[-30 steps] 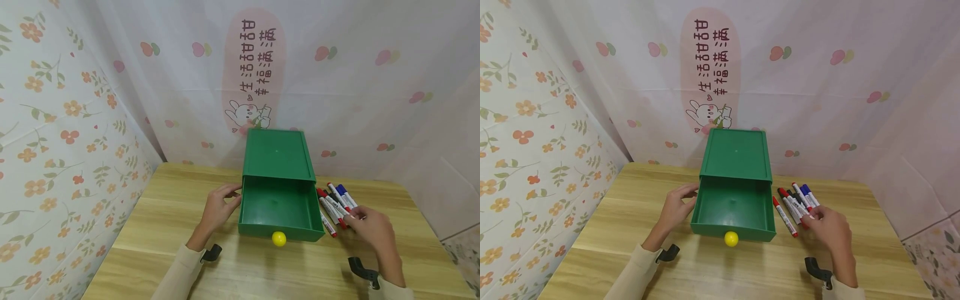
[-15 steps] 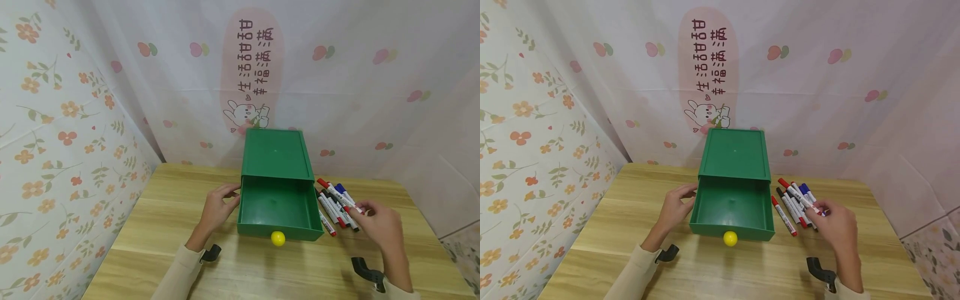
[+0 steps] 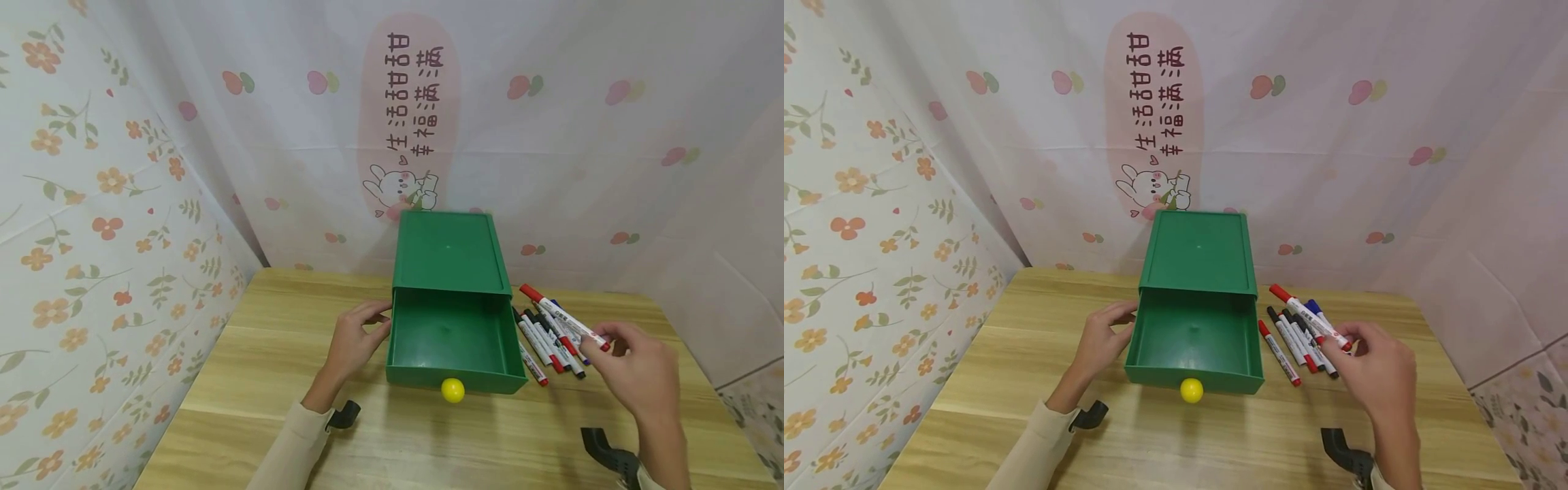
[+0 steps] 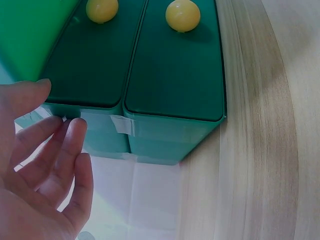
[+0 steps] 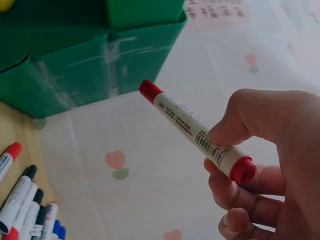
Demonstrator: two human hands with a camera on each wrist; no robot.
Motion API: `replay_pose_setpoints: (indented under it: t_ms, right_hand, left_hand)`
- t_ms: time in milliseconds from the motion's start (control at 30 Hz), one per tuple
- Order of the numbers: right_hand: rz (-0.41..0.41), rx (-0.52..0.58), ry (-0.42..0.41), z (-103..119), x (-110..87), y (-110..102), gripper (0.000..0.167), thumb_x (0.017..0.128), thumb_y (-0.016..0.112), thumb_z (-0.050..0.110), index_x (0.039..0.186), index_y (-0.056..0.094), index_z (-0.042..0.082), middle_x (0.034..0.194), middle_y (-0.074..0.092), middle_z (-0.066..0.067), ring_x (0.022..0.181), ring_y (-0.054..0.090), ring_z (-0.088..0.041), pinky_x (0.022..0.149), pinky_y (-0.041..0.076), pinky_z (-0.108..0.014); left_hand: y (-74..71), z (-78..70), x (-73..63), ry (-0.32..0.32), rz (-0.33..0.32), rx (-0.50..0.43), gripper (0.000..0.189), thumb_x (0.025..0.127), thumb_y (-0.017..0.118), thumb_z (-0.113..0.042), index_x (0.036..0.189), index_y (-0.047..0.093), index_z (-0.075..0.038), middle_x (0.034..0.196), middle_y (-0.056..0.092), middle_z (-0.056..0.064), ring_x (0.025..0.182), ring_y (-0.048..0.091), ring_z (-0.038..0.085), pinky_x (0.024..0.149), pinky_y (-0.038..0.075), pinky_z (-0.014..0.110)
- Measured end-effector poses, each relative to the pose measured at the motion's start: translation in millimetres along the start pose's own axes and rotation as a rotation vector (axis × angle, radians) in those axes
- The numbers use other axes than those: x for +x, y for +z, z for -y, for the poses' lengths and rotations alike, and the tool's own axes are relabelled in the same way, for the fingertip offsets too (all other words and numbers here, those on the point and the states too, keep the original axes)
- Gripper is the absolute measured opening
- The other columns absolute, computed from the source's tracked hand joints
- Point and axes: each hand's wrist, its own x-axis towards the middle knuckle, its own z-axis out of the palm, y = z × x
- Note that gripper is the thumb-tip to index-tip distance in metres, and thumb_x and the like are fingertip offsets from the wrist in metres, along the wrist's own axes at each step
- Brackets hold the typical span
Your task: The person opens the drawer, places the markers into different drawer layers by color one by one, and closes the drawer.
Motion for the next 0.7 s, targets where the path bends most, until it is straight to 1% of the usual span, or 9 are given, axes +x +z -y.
replay_pose_setpoints:
  t_ms: [200, 333, 533, 700]
  right_hand:
    - [-0.086, 0.035, -0.019, 11.2, -3.0, -9.5, 0.016, 0.08, 0.085, 0.012, 0.092, 0.079, 0.003, 0.073, 0.059, 0.002, 0.066, 0.041, -0.001, 0.054, 0.028, -0.022]
    - [-0.125, 0.072, -0.029, 17.6, -5.9, -13.9, 0.014, 0.078, 0.086, 0.008, 0.091, 0.079, 0.005, 0.073, 0.056, 0.008, 0.067, 0.039, 0.003, 0.053, 0.027, -0.019]
    - [-0.169, 0.122, -0.12, 24.8, -9.5, -18.5, 0.015, 0.075, 0.084, 0.007, 0.089, 0.078, 0.003, 0.072, 0.055, 0.01, 0.068, 0.038, 0.006, 0.054, 0.026, -0.016]
    - [-0.183, 0.157, -0.172, 31.7, -12.0, -21.1, 0.014, 0.074, 0.083, 0.005, 0.087, 0.077, 0.004, 0.075, 0.056, 0.015, 0.069, 0.04, 0.007, 0.059, 0.029, -0.012]
  left_hand:
    - [0.2, -0.1, -0.3, -0.018, 0.003, -0.002, 0.029, 0.102, 0.078, -0.003, 0.131, 0.079, -0.001, 0.127, 0.078, 0.013, 0.099, 0.079, 0.029, 0.089, 0.064, 0.06]
    - [0.1, -1.0, -0.4, -0.019, 0.002, 0.003, 0.029, 0.102, 0.078, -0.003, 0.131, 0.079, -0.001, 0.127, 0.078, 0.013, 0.099, 0.08, 0.029, 0.089, 0.064, 0.059]
    - [-0.5, -2.0, -0.4, -0.01, 0.003, 0.025, 0.029, 0.102, 0.078, -0.003, 0.13, 0.079, -0.001, 0.127, 0.078, 0.012, 0.099, 0.08, 0.025, 0.091, 0.065, 0.05]
    - [-0.4, -2.1, -0.3, -0.002, 0.003, 0.034, 0.029, 0.102, 0.079, -0.003, 0.131, 0.079, -0.001, 0.127, 0.078, 0.013, 0.099, 0.08, 0.025, 0.09, 0.066, 0.049]
